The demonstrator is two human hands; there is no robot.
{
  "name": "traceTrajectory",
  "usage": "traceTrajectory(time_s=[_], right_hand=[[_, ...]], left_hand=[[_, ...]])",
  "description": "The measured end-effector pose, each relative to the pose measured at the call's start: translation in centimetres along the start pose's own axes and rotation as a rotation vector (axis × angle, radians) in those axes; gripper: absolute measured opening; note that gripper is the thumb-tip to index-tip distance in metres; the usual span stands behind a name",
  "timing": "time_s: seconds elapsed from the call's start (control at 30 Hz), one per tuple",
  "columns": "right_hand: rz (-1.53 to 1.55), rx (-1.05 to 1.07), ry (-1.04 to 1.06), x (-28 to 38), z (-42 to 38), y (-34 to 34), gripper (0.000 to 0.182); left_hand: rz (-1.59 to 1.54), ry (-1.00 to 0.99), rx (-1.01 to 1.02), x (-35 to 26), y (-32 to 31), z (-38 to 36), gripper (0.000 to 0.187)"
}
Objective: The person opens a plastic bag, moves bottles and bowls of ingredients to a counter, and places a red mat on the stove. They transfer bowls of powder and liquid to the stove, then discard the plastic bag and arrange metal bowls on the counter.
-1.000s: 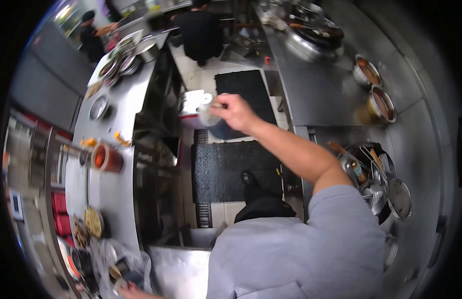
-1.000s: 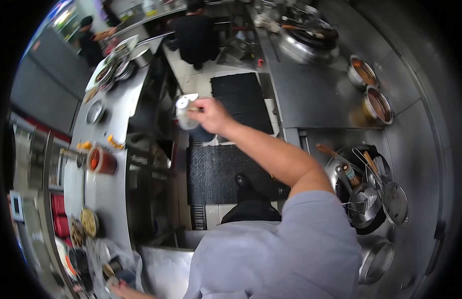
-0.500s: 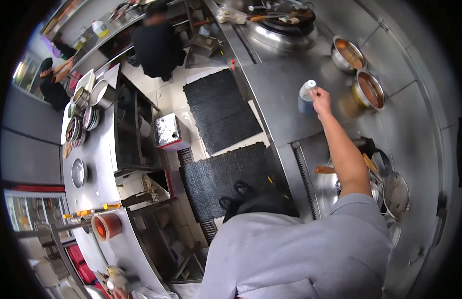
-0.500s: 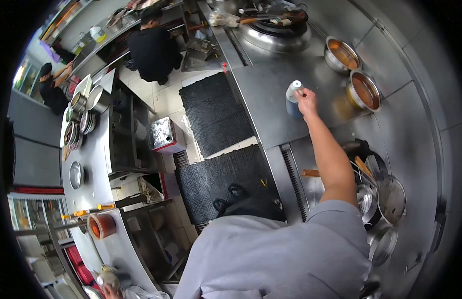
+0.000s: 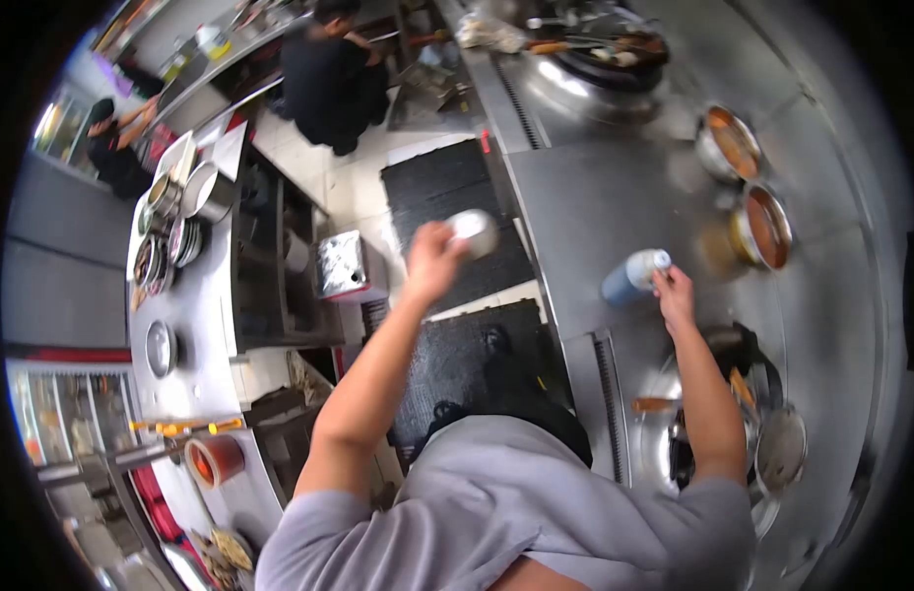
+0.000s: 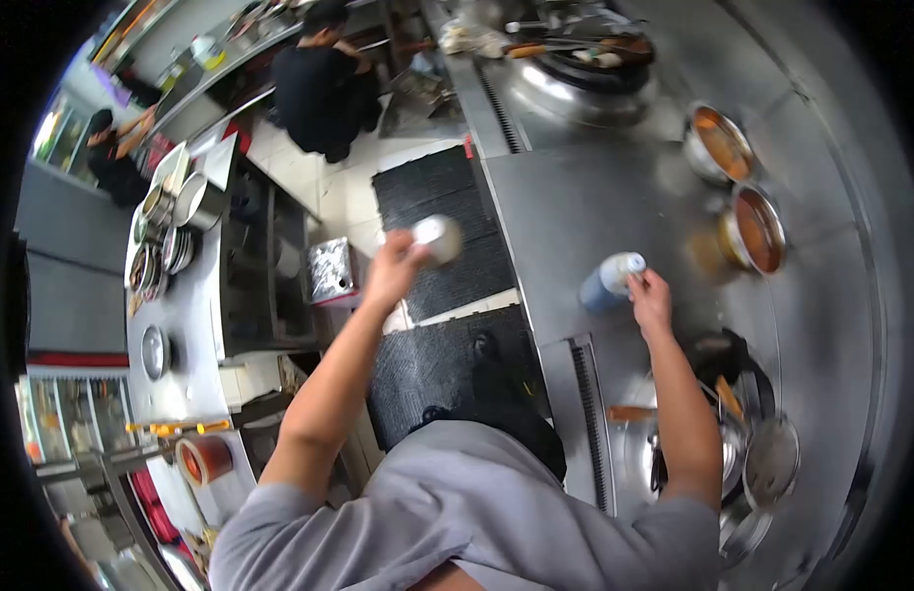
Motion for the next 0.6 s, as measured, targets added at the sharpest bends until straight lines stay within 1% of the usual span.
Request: traceTrajectory(time_s=[0.03,0.07,0.1,0.13,0.17,0.2,0.23,0.27,0.3,0.33,0.37,0.43,0.47,0.5,0.53,0.6], right_hand=[[0.042,0.014,0.006,-0.6,0.3,-0.2,0.010],[0.082,0.006,0.011,-1.5,1.0,0.0,0.011],[0.121,0.010,0.020,-2.5,2.0,0.4,0.012],[0.059,0.072,-0.014,-4.4,3.0,1.0,0.017],[0.180,-0.011,-0.010,-4.5,3.2,1.1,0.022],[0.095,0.002,0.031,-5.8,4.3,1.8,0.025],[-0.004,-0.015,0.000,-6.0,4.8,2.4,0.023],[-0.027,-0.019,0.010,-4.5,4.8,2.2,0.022],[-0.043,-0.006,0.008,-4.3,5.0,2.5,0.021],[-0.003,-0.028,0.007,-3.8,4.9,2.7,0.022],[-0.009,-0.001,0.002,-2.9,4.9,2.4,0.022],[0.033,-0.061,-0.044,-1.8,4.3,2.6,0.017],[0.023,-0.034,-0.051,-1.9,3.8,2.1,0.017],[0.059,-0.096,-0.106,-2.6,3.0,2.5,0.014],[0.094,-0.160,-0.158,-3.4,2.2,3.4,0.014],[0.083,0.181,-0.473,-8.8,0.7,2.9,0.019]], left_hand=[[-0.016,-0.044,0.007,-2.2,-2.9,2.8,0.026],[-0.046,-0.047,-0.041,-4.3,-5.2,4.9,0.022],[-0.051,0.012,0.149,-6.2,-8.1,7.5,0.023],[-0.222,0.090,0.065,-7.5,-9.7,8.8,0.022],[-0.198,0.193,0.198,-8.1,-12.6,10.7,0.021],[-0.196,0.034,0.019,-7.6,-15.6,12.9,0.019],[-0.234,-0.021,0.042,-7.5,-18.5,14.6,0.017],[-0.214,-0.034,0.018,-8.0,-20.3,15.6,0.022],[-0.227,-0.016,0.092,-8.7,-21.9,16.0,0.025],[-0.264,-0.012,0.068,-9.5,-23.2,16.0,0.026],[-0.268,-0.021,0.111,-10.0,-24.8,16.4,0.029],[-0.304,0.015,0.088,-10.8,-24.4,16.4,0.026],[-0.280,-0.010,0.150,-11.4,-24.5,16.4,0.029],[-0.253,-0.029,0.211,-11.2,-24.4,16.1,0.031],[-0.254,-0.001,0.196,-10.2,-23.5,15.6,0.031],[-0.287,-0.092,0.238,-10.3,-21.3,14.7,0.044]])
Point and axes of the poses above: each hand's wrist, its own z-axis towards the middle knuckle, its own y-axis out of the back of the hand, x = y × z, the point moved 9 cm from there along z, towards the middle knuckle, and after that the axes turned 4 degrees about x, right-handed, at the moved point
